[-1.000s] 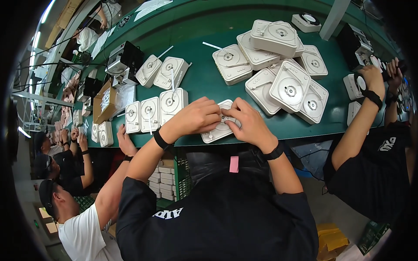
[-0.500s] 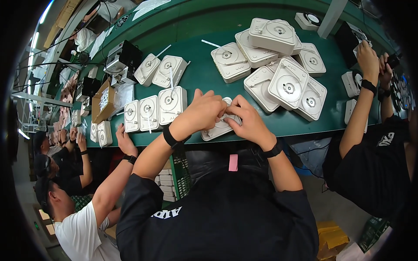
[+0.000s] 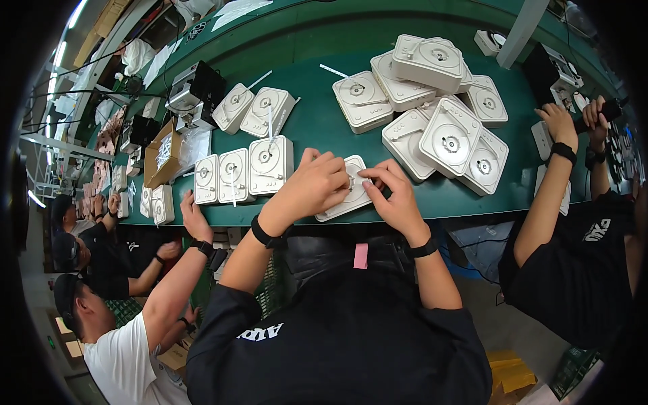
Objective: The person assembles record players by hand, picking up a base and inserting a small component into the center. They then fit a stylus arm onto the base and set the completed unit onto a stack before repeating the process.
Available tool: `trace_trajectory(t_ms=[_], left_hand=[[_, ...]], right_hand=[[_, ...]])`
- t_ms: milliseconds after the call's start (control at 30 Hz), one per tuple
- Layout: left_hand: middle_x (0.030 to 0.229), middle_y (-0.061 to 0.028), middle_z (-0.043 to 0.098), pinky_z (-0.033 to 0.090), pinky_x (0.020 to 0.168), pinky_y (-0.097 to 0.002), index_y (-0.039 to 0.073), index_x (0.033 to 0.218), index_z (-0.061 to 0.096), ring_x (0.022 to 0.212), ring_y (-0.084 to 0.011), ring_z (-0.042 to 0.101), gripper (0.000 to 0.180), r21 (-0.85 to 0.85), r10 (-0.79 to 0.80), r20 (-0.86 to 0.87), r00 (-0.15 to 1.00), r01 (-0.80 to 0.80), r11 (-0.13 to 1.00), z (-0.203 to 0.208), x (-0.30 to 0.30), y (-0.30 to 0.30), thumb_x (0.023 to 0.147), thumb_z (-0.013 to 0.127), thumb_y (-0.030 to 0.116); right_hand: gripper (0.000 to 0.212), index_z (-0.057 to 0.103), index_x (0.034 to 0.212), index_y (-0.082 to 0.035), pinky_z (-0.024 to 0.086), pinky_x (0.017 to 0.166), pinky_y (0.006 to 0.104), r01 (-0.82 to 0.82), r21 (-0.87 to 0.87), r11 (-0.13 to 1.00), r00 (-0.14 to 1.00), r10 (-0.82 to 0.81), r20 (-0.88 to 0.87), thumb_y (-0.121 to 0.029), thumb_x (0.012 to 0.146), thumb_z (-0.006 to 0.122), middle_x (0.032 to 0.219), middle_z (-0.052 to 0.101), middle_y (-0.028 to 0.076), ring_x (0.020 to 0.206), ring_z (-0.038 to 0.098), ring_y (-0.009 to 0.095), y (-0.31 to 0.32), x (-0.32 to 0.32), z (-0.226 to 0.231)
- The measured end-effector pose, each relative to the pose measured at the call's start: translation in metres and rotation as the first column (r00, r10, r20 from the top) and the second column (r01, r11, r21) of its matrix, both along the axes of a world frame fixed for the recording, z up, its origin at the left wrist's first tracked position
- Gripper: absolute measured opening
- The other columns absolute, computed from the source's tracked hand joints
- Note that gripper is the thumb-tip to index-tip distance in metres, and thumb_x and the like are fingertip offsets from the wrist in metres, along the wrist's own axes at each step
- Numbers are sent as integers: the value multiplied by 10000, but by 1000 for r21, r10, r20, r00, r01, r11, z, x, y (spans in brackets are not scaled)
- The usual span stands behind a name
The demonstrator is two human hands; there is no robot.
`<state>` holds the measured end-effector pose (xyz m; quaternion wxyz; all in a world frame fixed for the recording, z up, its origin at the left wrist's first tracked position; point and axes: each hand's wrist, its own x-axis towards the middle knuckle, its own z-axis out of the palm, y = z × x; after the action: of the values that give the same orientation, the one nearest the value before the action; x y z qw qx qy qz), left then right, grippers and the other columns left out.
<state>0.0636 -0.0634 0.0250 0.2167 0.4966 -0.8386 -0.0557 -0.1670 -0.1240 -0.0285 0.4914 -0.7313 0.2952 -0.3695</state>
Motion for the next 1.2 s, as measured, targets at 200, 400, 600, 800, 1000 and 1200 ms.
trace_trajectory(t_ms=[200,400,600,800,1000,1200], left_hand=[[922,-69,584,462,929,-479,80,879,637,899,-279,618,155,-104,8,1,1000,-8,995,-8,-10,2,851,789,95],[855,-78,549,498,1018,-528,76,845,579,825,-314,624,185,-146,59,-107,992,-74,986,-19,-14,3,817,761,56],[833,-79,535,487,1118,-576,78,827,559,812,-326,628,196,-119,101,-129,987,-117,986,-20,-19,3,805,753,56],[841,-77,566,472,995,-517,87,843,576,853,-316,640,183,59,119,-156,981,-111,992,-17,-16,1,803,752,61],[888,-66,607,402,890,-456,98,875,598,941,-298,639,178,354,118,-179,977,-48,934,-1,-4,-13,813,760,58],[1001,-48,620,379,895,-452,111,921,618,1032,-304,607,216,312,202,70,977,-214,926,4,-18,-7,828,809,68]], right_hand=[[236,789,1198,-17,502,778,283,13,-15,1000,1000,-13,11,25,971,738,1021,599,54,849,583,145,0,2,0],[227,789,1192,-19,502,773,283,15,-15,1000,1000,-14,12,21,974,740,1013,603,59,843,583,149,0,1,-2],[220,789,1186,-19,499,765,283,19,-29,999,1000,-19,12,21,975,741,1000,602,58,832,579,152,1,2,-4],[181,793,1162,-25,506,710,298,36,-53,998,999,-34,26,-27,984,760,982,611,56,785,593,157,1,2,-6],[540,664,1429,-56,536,816,335,-54,-30,998,997,52,-61,-132,927,848,1215,601,93,942,637,197,-3,-5,-2],[1002,477,1622,-73,577,995,446,-248,-264,932,965,216,-146,-251,772,977,1529,517,147,1204,686,355,-18,1,19]])
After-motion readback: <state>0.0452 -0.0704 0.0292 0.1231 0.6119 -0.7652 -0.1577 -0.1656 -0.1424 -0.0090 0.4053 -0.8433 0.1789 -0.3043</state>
